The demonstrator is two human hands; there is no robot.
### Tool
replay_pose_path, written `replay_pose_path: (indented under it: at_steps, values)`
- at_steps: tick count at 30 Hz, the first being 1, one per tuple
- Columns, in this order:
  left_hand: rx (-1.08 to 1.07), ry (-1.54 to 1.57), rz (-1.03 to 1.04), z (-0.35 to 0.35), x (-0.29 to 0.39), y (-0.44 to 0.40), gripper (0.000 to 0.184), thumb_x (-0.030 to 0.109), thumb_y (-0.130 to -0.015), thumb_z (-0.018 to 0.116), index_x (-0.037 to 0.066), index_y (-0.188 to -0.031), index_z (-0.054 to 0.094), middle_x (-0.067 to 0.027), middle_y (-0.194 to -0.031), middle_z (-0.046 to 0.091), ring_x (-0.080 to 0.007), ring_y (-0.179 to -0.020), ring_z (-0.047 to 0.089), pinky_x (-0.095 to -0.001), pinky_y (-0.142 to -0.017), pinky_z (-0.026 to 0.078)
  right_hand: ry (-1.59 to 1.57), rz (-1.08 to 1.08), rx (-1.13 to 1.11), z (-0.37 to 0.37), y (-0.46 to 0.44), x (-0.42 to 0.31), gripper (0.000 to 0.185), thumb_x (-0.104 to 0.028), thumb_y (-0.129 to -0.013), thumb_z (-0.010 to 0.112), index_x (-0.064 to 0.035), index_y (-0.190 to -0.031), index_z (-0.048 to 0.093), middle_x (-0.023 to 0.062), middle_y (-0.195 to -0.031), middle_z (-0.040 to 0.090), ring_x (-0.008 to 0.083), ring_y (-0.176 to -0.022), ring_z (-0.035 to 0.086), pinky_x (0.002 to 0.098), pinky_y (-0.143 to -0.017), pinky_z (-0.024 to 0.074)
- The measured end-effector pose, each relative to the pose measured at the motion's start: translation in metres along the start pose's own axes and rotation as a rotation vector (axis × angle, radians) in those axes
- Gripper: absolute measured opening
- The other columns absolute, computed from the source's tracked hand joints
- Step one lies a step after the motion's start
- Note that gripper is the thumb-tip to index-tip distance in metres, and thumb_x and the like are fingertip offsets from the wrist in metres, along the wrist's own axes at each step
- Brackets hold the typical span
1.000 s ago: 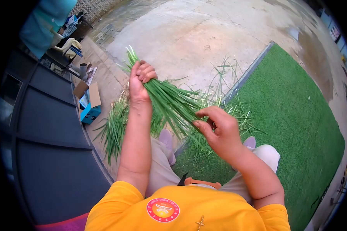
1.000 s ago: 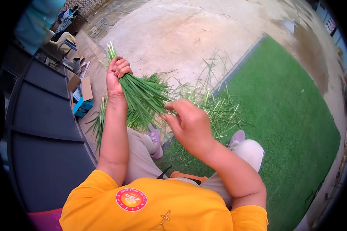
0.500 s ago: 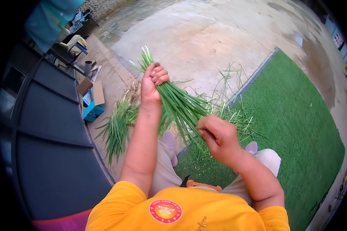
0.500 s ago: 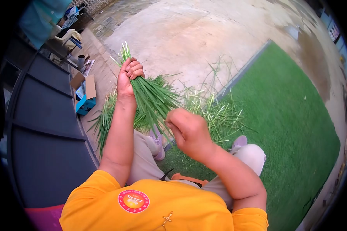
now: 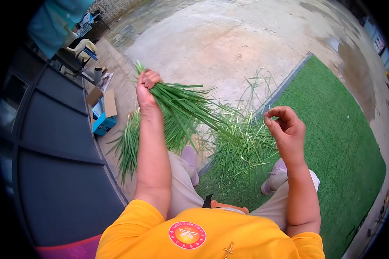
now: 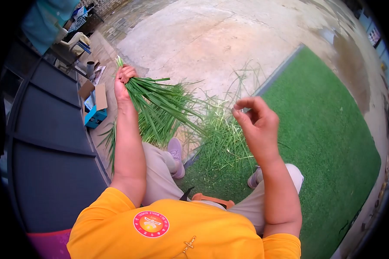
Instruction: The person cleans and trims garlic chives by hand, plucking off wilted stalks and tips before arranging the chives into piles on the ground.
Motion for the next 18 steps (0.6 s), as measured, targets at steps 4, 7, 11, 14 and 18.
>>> replay_pose_path:
  at_steps: [4,7,11,14,18]
  values:
    - [0.007,-0.017,0.006,0.003,-0.009,0.002,0.011,0.006,-0.085,0.046,0.001,-0.075,0.045,0.0033,-0.054,0.033,-0.0058,-0.044,0.030,-0.0199,-0.041,0.028,0.030,-0.007,-0.054,0.002,0.003,0.008,0.012,-0.010,-0.079,0.063,-0.0004,-0.073,0.058,-0.0040,-0.063,0.051,0.0014,-0.055,0.039,0.0174,-0.049,0.0320]
    - [-0.007,-0.063,0.000,0.006,-0.025,0.002,0.010,0.007,-0.086,0.047,0.001,-0.077,0.046,0.0033,-0.054,0.033,-0.0055,-0.044,0.030,-0.0198,-0.040,0.028,-0.006,0.032,-0.109,0.016,0.008,0.006,0.013,-0.011,-0.079,0.063,-0.0002,-0.074,0.058,-0.0048,-0.062,0.051,0.0016,-0.054,0.039,0.0177,-0.048,0.0316]
    - [0.040,-0.278,0.016,0.004,-0.061,0.003,0.013,0.010,-0.088,0.046,0.000,-0.081,0.046,0.0029,-0.055,0.034,-0.0053,-0.044,0.032,-0.0190,-0.039,0.028,0.095,-0.174,-0.123,0.039,0.011,-0.015,0.010,-0.010,-0.078,0.064,-0.0013,-0.076,0.059,-0.0006,-0.058,0.050,0.0046,-0.050,0.039,0.0201,-0.046,0.0323]
    - [0.080,-0.335,0.008,-0.003,-0.082,0.005,0.013,0.012,-0.089,0.046,0.000,-0.082,0.047,0.0029,-0.056,0.034,-0.0051,-0.044,0.031,-0.0188,-0.038,0.027,0.127,-0.235,-0.171,0.057,0.014,-0.024,0.010,-0.009,-0.076,0.065,-0.0018,-0.079,0.059,0.0045,-0.061,0.052,0.0085,-0.047,0.043,0.0224,-0.044,0.0344]
    - [0.162,-0.453,0.017,-0.014,-0.098,0.007,0.012,0.013,-0.088,0.047,0.003,-0.082,0.046,0.0040,-0.056,0.034,-0.0041,-0.044,0.030,-0.0177,-0.038,0.026,0.211,-0.267,-0.228,0.076,0.016,-0.025,0.018,-0.013,-0.073,0.068,-0.0018,-0.083,0.059,0.0094,-0.067,0.055,0.0147,-0.046,0.048,0.0259,-0.045,0.0390]
Point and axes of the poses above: each hand's wrist, its own y-axis away from the middle knuckle, its own z-axis out of the palm, x = y × z, the point moved 10 cm from there along -y, towards the middle knuckle
